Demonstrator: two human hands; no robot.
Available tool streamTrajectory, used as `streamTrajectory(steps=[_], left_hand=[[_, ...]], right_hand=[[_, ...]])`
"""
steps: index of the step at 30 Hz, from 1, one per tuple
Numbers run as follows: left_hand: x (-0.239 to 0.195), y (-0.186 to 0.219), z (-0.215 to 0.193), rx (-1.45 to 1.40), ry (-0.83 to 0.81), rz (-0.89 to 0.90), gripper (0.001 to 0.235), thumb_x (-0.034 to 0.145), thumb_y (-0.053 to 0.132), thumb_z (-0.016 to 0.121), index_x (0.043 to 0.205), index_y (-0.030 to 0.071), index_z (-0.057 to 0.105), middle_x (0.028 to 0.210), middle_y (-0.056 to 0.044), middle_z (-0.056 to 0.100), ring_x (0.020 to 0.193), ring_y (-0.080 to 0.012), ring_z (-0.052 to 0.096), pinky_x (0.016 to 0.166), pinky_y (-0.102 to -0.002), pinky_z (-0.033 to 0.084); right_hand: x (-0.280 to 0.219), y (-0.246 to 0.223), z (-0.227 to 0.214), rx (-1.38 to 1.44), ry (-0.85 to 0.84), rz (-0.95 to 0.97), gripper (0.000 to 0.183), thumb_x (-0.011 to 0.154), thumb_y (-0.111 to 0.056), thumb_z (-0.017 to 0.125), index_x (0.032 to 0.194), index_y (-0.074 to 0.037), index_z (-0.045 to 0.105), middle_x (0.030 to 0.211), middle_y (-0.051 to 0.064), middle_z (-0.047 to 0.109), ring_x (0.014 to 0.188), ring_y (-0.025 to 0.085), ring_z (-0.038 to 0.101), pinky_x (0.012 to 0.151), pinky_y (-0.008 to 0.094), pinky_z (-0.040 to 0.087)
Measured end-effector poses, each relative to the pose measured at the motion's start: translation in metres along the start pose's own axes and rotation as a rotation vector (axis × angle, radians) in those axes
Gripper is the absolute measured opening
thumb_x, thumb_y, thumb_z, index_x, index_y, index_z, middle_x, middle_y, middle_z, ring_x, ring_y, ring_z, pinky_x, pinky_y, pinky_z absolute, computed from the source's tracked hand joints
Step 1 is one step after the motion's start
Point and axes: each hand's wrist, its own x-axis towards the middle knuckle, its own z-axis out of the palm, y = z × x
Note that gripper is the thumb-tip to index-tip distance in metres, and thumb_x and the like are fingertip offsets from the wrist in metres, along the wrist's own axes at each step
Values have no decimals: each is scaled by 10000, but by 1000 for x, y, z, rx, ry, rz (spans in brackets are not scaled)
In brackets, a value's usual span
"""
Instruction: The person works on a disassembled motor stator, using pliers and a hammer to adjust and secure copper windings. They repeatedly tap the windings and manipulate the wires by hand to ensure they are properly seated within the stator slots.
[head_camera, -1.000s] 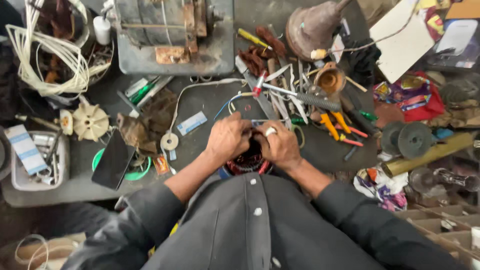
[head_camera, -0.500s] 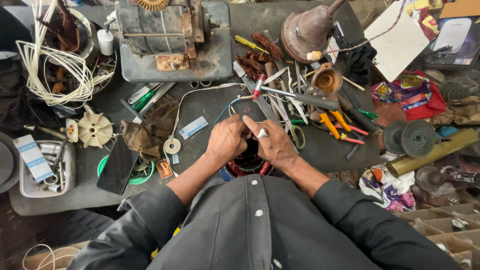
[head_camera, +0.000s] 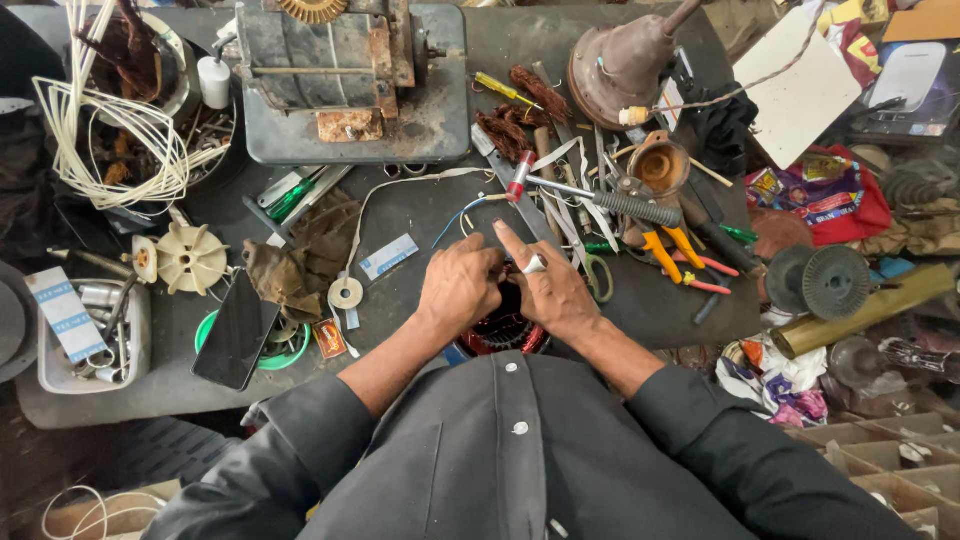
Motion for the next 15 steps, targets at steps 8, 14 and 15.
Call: streamTrajectory(steps=[8,14,15], left_hand=[[-5,2,5,65,50,14,70,777,123,670,781,65,709,863,-105,620,874,-321,649,713,-480,472],[-22,17,10,304,89,164,140,811,117,649,923,95,730,947,-78,597,919,-276,620,762,-447,435],[-24,18,12,351,121,201,197,816,109,643,986,96,740,965,-75,588,941,-268,615,779,-436,431]], right_hand=[[6,7,5,1,-73,17,833,786,94,633,1565,-63,383,1028,150,592,943,330,589,855,431,503],[5,29,10,120,-40,386,814,716,-5,808,1469,-110,516,967,135,586,870,303,602,815,412,510],[6,38,13,116,-55,378,770,706,-44,843,1419,-119,565,955,134,595,851,302,605,801,405,516]])
